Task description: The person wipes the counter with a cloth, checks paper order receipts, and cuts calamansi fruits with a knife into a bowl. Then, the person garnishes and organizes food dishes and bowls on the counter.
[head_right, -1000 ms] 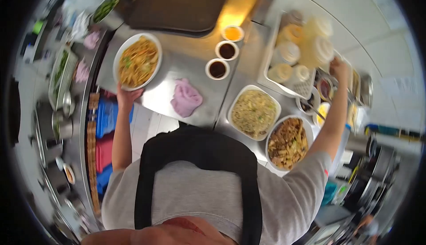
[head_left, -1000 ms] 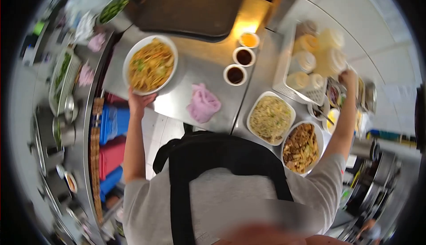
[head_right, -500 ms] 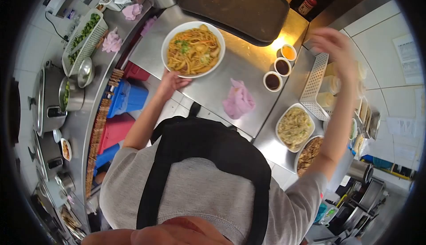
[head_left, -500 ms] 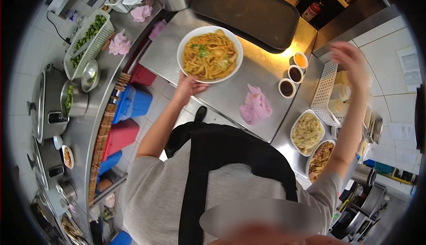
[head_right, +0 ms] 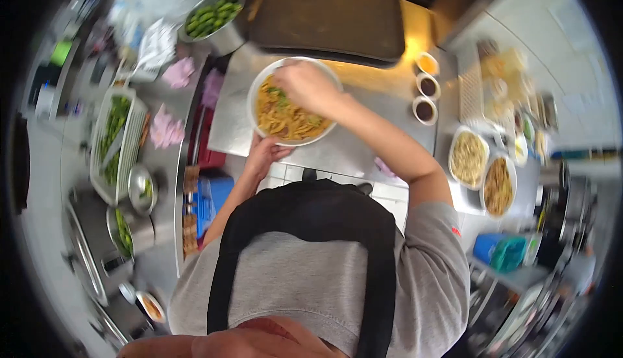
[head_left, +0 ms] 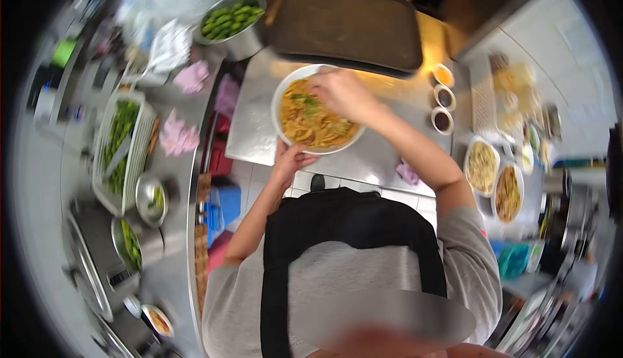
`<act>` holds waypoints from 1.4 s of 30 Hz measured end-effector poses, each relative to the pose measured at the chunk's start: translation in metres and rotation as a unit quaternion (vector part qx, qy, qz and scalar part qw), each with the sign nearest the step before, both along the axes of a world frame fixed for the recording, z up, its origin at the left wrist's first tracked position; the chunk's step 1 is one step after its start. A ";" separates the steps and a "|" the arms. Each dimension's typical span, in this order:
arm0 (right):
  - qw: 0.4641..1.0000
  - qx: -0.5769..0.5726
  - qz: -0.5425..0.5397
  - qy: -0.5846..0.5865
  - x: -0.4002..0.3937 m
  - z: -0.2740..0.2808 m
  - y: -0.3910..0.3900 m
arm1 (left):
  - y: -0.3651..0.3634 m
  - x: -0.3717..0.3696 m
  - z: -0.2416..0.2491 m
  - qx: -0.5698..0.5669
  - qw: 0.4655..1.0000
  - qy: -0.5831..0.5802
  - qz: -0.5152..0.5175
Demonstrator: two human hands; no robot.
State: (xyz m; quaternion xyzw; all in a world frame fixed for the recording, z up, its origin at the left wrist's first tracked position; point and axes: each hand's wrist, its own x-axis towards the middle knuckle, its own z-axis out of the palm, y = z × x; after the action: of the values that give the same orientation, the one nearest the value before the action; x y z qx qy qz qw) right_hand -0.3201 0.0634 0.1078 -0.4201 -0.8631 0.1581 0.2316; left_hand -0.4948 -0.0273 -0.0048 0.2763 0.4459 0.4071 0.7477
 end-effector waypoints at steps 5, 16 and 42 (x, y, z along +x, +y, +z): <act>0.994 0.080 -0.018 -0.077 -0.006 -0.005 -0.036 | 0.004 -0.036 0.014 -0.007 0.994 0.088 -0.064; 0.925 0.106 -0.358 -0.073 0.149 -0.110 -0.205 | -0.008 0.022 0.095 0.167 0.895 0.122 -0.396; 0.842 0.091 -0.527 -0.068 0.248 -0.113 -0.308 | 0.001 0.266 0.066 -0.018 0.915 -0.007 -0.403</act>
State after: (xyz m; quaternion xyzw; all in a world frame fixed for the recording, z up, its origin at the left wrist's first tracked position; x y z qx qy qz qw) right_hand -0.0721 -0.2443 -0.0051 -0.7982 -0.5359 -0.0960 0.2578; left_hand -0.2292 -0.0263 0.0612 0.4162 0.2993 0.0652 0.8561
